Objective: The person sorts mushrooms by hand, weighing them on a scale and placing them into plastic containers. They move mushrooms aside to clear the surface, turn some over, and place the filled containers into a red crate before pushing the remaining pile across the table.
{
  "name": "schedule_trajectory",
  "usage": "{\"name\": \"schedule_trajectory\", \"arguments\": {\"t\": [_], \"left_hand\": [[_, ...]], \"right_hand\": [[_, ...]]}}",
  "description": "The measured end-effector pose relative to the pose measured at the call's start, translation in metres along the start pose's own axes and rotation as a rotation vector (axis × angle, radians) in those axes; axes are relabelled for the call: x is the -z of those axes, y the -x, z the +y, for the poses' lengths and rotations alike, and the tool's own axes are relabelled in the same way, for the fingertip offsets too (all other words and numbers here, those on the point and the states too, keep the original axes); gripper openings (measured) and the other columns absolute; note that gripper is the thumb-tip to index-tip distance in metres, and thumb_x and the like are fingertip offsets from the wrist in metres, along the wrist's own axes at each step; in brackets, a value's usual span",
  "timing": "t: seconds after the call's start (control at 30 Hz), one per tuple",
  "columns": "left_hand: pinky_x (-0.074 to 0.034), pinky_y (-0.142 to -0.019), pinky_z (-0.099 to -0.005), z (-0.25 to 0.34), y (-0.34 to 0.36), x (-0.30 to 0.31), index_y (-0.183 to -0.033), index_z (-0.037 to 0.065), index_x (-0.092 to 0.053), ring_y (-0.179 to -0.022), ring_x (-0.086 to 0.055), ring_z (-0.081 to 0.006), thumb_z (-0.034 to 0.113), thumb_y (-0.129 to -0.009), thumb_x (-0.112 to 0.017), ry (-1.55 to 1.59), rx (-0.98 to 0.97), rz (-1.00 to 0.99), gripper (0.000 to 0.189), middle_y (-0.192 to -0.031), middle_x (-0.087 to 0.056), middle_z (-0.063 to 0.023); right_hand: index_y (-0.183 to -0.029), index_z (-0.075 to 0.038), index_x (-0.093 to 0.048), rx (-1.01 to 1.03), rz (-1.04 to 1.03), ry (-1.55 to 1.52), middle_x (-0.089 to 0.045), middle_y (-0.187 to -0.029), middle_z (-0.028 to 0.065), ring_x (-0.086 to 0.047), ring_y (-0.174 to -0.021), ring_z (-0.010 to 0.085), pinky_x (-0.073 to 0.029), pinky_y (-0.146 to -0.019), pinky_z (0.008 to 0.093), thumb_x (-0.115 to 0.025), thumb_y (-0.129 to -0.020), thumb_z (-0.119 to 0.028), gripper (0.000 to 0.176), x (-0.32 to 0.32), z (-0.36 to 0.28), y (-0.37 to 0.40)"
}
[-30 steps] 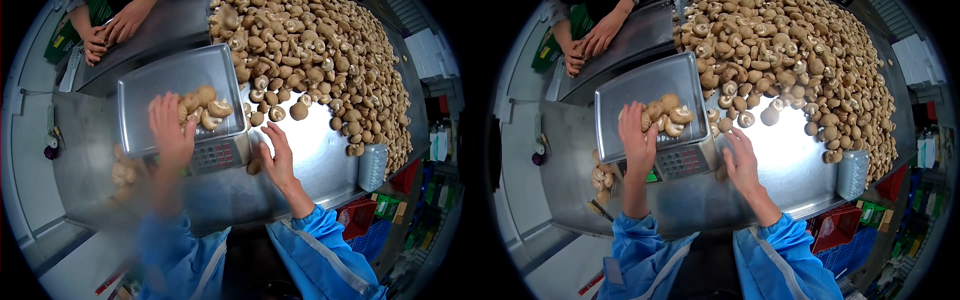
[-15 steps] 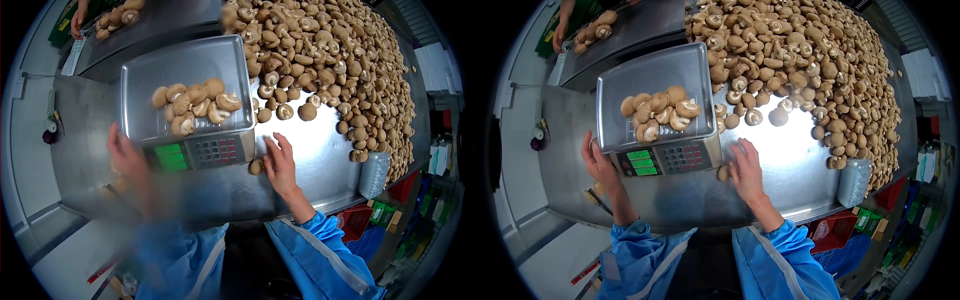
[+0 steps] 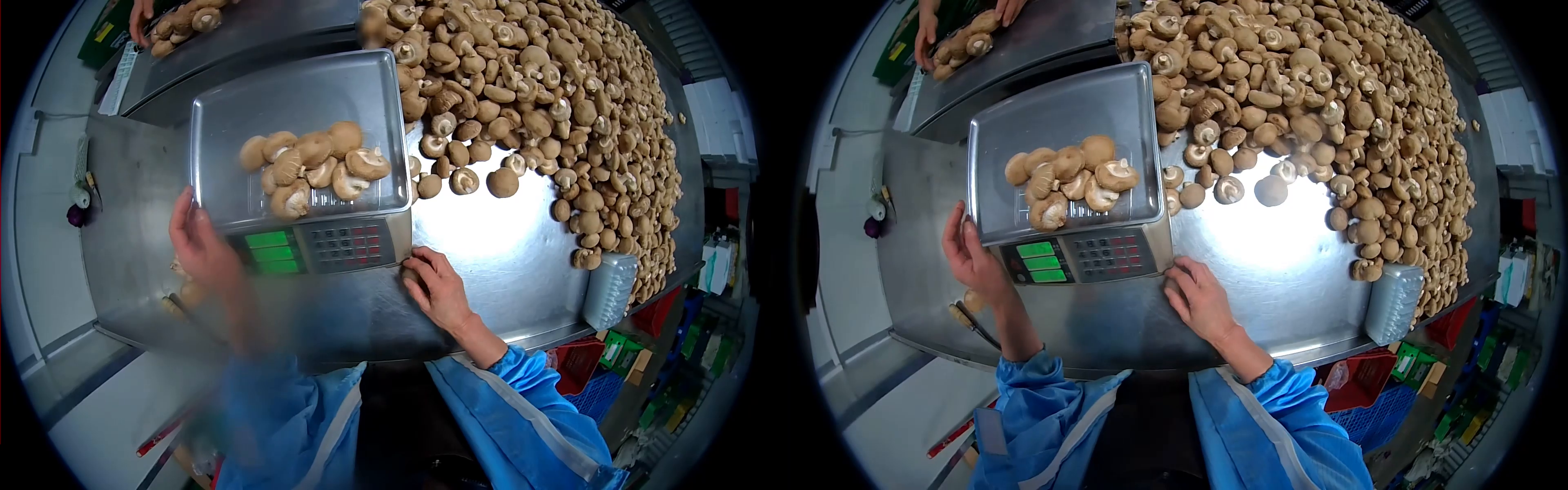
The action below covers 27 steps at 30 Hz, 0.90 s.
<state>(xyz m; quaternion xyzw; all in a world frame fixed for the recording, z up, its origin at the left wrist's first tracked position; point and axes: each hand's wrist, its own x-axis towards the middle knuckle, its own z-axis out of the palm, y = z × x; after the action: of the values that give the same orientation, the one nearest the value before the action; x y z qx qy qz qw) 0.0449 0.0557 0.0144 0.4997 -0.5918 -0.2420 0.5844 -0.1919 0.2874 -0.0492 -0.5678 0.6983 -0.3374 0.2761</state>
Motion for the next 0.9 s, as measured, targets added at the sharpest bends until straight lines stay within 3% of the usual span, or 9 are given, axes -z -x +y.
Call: {"name": "schedule_trajectory", "arguments": {"t": [0.2, 0.33, 0.43, 0.53, 0.57, 0.63, 0.73, 0.9], "left_hand": [[-0.046, -0.103, -0.0338, 0.015, 0.009, -0.007, -0.124, -0.007, -0.054, -0.117, -0.058, -0.0230, -0.001, -0.098, -0.047, -0.034, -0.099, 0.029, 0.028, -0.127, -0.060, -0.0189], [-0.048, -0.100, -0.0343, 0.030, 0.024, -0.016, -0.122, -0.007, -0.055, -0.115, -0.060, -0.0240, -0.004, -0.097, -0.045, -0.084, -0.295, -0.059, 0.027, -0.125, -0.061, -0.0213], [-0.047, -0.103, -0.0363, 0.055, 0.067, -0.047, -0.125, -0.006, -0.055, -0.117, -0.059, -0.0267, -0.008, -0.092, -0.049, 0.062, -0.163, -0.275, 0.033, -0.124, -0.061, -0.0207], [-0.046, -0.103, -0.0386, 0.083, 0.115, -0.088, -0.128, -0.001, -0.055, -0.122, -0.056, -0.0293, -0.008, -0.087, -0.055, 0.058, -0.055, -0.674, 0.042, -0.132, -0.055, -0.0193], [-0.045, -0.103, -0.0392, 0.093, 0.128, -0.101, -0.130, 0.000, -0.054, -0.123, -0.055, -0.0304, -0.007, -0.085, -0.058, 0.050, -0.027, -0.817, 0.045, -0.134, -0.053, -0.0191], [-0.046, -0.101, -0.0388, 0.110, 0.150, -0.123, -0.130, -0.001, -0.053, -0.121, -0.055, -0.0322, -0.005, -0.084, -0.062, -0.014, -0.224, -0.984, 0.047, -0.136, -0.051, -0.0193], [-0.046, -0.101, -0.0383, 0.111, 0.170, -0.138, -0.131, -0.002, -0.052, -0.118, -0.056, -0.0341, -0.002, -0.084, -0.065, 0.237, -0.115, -1.070, 0.049, -0.132, -0.053, -0.0191], [-0.049, -0.096, -0.0370, 0.108, 0.167, -0.138, -0.123, -0.002, -0.059, -0.112, -0.061, -0.0310, -0.001, -0.087, -0.064, 0.219, 0.010, -1.070, 0.037, -0.123, -0.061, -0.0164]], "right_hand": [[-0.117, -0.004, -0.059, 0.098, -0.159, -0.056, -0.058, -0.116, 0.0135, -0.058, -0.106, 0.0329, -0.050, -0.090, 0.0389, -0.071, -0.084, -0.014, 0.036, 0.015, 0.026, 0.009], [-0.115, -0.005, -0.060, -0.029, -0.056, -0.192, -0.062, -0.110, 0.0131, -0.061, -0.100, 0.0324, -0.051, -0.086, 0.0376, -0.072, -0.084, -0.013, 0.035, 0.031, 0.040, 0.007], [-0.114, -0.004, -0.061, -0.215, 0.143, -0.280, -0.065, -0.106, 0.0124, -0.065, -0.095, 0.0285, -0.052, -0.084, 0.0336, -0.072, -0.083, -0.009, 0.033, 0.047, 0.044, 0.000], [-0.116, -0.003, -0.059, -0.427, 0.315, -0.705, -0.064, -0.101, 0.0058, -0.062, -0.091, 0.0136, -0.051, -0.083, 0.0275, -0.070, -0.089, -0.010, 0.030, 0.059, 0.047, -0.007], [-0.111, -0.002, -0.058, -0.408, 0.327, -0.735, -0.062, -0.098, 0.0032, -0.059, -0.090, 0.0089, -0.051, -0.081, 0.0248, -0.068, -0.091, -0.009, 0.023, 0.067, 0.045, -0.011], [-0.106, -0.002, -0.058, -0.390, 0.318, -0.836, -0.061, -0.095, 0.0022, -0.059, -0.088, 0.0081, -0.050, -0.080, 0.0243, -0.068, -0.091, -0.007, 0.019, 0.077, 0.038, -0.012], [-0.098, -0.003, -0.057, -0.377, 0.244, -0.846, -0.060, -0.090, 0.0001, -0.058, -0.086, 0.0069, -0.050, -0.078, 0.0230, -0.065, -0.093, -0.005, 0.011, 0.086, 0.033, -0.009], [-0.104, -0.002, -0.059, -0.436, 0.186, -1.085, -0.064, -0.094, 0.0037, -0.062, -0.087, 0.0097, -0.052, -0.082, 0.0247, -0.059, -0.098, -0.010, 0.011, 0.094, 0.028, -0.006]]}}
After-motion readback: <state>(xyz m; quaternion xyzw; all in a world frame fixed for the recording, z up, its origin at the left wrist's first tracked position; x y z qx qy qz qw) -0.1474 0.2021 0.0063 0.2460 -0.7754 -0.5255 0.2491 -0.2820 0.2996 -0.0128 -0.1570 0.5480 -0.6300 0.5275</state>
